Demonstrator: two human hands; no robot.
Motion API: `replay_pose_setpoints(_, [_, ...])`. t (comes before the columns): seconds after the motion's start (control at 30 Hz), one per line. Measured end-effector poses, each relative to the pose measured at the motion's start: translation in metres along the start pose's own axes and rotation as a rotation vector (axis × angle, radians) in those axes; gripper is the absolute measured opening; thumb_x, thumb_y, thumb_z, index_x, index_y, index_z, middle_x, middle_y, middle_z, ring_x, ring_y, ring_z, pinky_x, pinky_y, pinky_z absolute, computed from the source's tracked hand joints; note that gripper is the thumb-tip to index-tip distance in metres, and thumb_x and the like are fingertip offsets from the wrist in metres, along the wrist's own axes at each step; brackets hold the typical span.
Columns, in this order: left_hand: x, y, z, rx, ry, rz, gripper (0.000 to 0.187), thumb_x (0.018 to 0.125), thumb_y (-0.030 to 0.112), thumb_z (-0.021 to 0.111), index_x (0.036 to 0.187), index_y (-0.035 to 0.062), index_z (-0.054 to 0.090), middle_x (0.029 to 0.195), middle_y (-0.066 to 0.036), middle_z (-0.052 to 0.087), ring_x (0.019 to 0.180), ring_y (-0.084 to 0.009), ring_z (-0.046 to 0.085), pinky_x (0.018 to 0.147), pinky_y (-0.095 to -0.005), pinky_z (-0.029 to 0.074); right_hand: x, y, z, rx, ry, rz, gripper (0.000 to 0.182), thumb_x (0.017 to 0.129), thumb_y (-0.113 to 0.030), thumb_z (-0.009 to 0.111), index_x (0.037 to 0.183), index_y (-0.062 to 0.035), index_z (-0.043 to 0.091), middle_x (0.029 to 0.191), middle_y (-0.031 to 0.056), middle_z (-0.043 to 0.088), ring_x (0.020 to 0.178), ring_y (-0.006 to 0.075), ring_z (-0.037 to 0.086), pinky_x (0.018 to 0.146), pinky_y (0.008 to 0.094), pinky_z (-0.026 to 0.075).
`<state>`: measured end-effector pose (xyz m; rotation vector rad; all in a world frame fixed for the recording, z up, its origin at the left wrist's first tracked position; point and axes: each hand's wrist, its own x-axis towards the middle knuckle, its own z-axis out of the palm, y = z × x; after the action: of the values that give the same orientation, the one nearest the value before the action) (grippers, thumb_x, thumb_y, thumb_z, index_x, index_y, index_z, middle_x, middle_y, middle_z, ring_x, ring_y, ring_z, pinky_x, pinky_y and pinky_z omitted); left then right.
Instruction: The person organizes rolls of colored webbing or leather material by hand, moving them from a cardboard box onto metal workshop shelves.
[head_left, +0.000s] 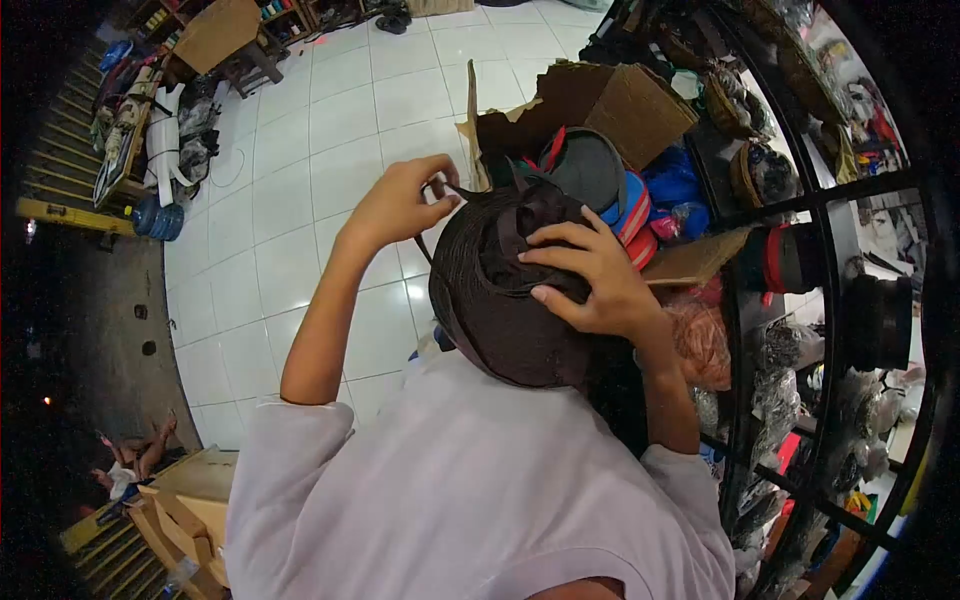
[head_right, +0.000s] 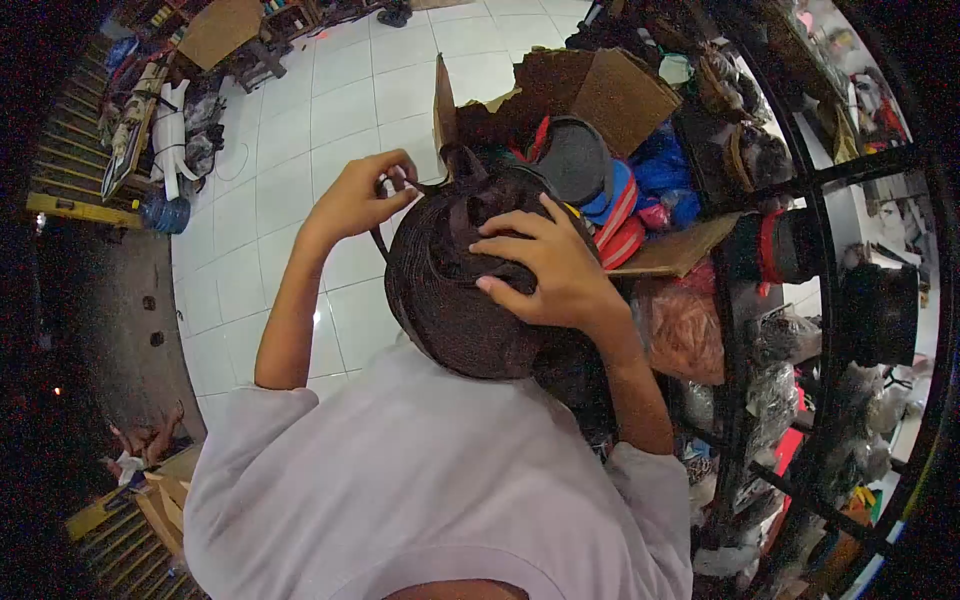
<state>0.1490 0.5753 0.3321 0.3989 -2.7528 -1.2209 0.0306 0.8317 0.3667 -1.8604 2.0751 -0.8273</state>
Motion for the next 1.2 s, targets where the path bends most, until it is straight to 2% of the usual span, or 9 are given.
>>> replay_pose_setpoints(0.03, [-0.002, -0.023, 0.004, 0.014, 0.092, 0.114, 0.021, 0.080, 0.014, 0.069, 0.093, 0.0007, 0.059, 0.075, -0.012, 0.062, 0.062, -0.0187, 0.058, 0.060, -0.0293, 0.048, 0.000, -0.002, -0.001, -0.034, 0.038, -0.026, 0.034, 0.075, -0.026, 0.072, 0.106, -0.0112, 0.067, 0.109, 0.0085, 0.064, 0.112, 0.0266, 0.057, 0.107, 0.0573, 0.028])
replay_pose_setpoints(0.33, [-0.030, -0.043, 0.003, -0.294, -0.114, -0.443, 0.041, 0.075, 0.034, 0.078, 0.100, 0.0066, 0.062, 0.073, -0.007, 0.067, 0.064, -0.0142, 0.060, 0.058, -0.0254, 0.044, 0.000, 0.004, 0.006, 0.053, 0.014, 0.032, 0.035, 0.074, -0.021, 0.074, 0.107, -0.0118, 0.066, 0.109, 0.0053, 0.065, 0.109, 0.0249, 0.059, 0.107, 0.0575, 0.028])
replay_pose_setpoints(0.47, [-0.048, -0.031, -0.004, -0.341, -0.006, -0.436, 0.080, 0.078, 0.045, 0.074, 0.140, 0.0136, 0.036, 0.114, -0.022, 0.061, 0.079, -0.0203, 0.063, 0.062, -0.0280, 0.050, 0.003, 0.002, -0.002, 0.031, -0.010, 0.016, 0.042, 0.073, -0.021, 0.075, 0.112, -0.0110, 0.064, 0.114, 0.0069, 0.063, 0.112, 0.0258, 0.058, 0.107, 0.0578, 0.028])
replay_pose_setpoints(0.57, [-0.073, -0.007, 0.006, -0.308, 0.099, -0.469, 0.090, 0.082, 0.056, 0.064, 0.146, 0.0119, 0.020, 0.126, -0.029, 0.051, 0.087, -0.0274, 0.064, 0.062, -0.0305, 0.051, 0.002, -0.003, -0.005, 0.072, 0.072, -0.009, 0.048, 0.073, -0.023, 0.075, 0.118, -0.0108, 0.061, 0.123, 0.0102, 0.060, 0.116, 0.0296, 0.055, 0.107, 0.0589, 0.027])
replay_pose_setpoints(0.63, [-0.091, 0.005, 0.013, -0.468, -0.036, -0.600, 0.084, 0.088, 0.066, 0.045, 0.148, 0.0191, 0.011, 0.135, -0.026, 0.045, 0.094, -0.0362, 0.065, 0.069, -0.0420, 0.055, 0.001, -0.008, -0.013, 0.052, 0.148, 0.030, 0.049, 0.075, -0.023, 0.074, 0.120, -0.0083, 0.060, 0.130, 0.0163, 0.054, 0.121, 0.0331, 0.052, 0.108, 0.0527, 0.030])
replay_pose_setpoints(0.77, [-0.109, 0.012, 0.047, -0.984, 0.003, -0.755, 0.083, 0.086, 0.066, 0.048, 0.147, 0.0165, 0.023, 0.131, -0.018, 0.050, 0.103, -0.0366, 0.061, 0.076, -0.0448, 0.054, -0.031, 0.002, -0.003, -0.060, 0.528, 0.339, 0.045, 0.084, -0.023, 0.066, 0.123, -0.0028, 0.055, 0.125, 0.0198, 0.052, 0.118, 0.0326, 0.050, 0.103, 0.0373, 0.035])
replay_pose_setpoints(0.87, [-0.100, 0.023, 0.060, -1.279, 0.119, -0.787, 0.079, 0.085, 0.060, 0.055, 0.142, 0.0112, 0.034, 0.130, -0.015, 0.050, 0.109, -0.0325, 0.057, 0.082, -0.0469, 0.052, -0.074, -0.012, 0.020, 0.117, 0.613, 0.827, 0.048, 0.090, -0.018, 0.060, 0.134, -0.0040, 0.045, 0.128, 0.0157, 0.048, 0.117, 0.0274, 0.049, 0.102, 0.0371, 0.035])
replay_pose_setpoints(1.07, [-0.082, 0.028, 0.055, -1.100, 0.153, -0.541, 0.060, 0.085, 0.015, 0.067, 0.136, -0.0003, 0.040, 0.113, -0.010, 0.056, 0.091, -0.0155, 0.060, 0.063, -0.0267, 0.051, -0.081, -0.029, 0.046, 0.900, 0.690, 0.785, 0.065, 0.091, -0.009, 0.057, 0.146, -0.0049, 0.023, 0.141, 0.0158, 0.036, 0.128, 0.0242, 0.039, 0.107, 0.0372, 0.031])
replay_pose_setpoints(1.2, [-0.080, 0.036, 0.048, -0.984, 0.125, -0.445, 0.063, 0.079, -0.002, 0.066, 0.136, -0.0048, 0.040, 0.111, -0.009, 0.057, 0.086, -0.0122, 0.061, 0.070, -0.0254, 0.053, -0.085, -0.028, 0.036, 0.653, 0.659, 0.769, 0.069, 0.087, -0.003, 0.059, 0.146, -0.0052, 0.023, 0.142, 0.0162, 0.035, 0.130, 0.0248, 0.038, 0.108, 0.0374, 0.032])
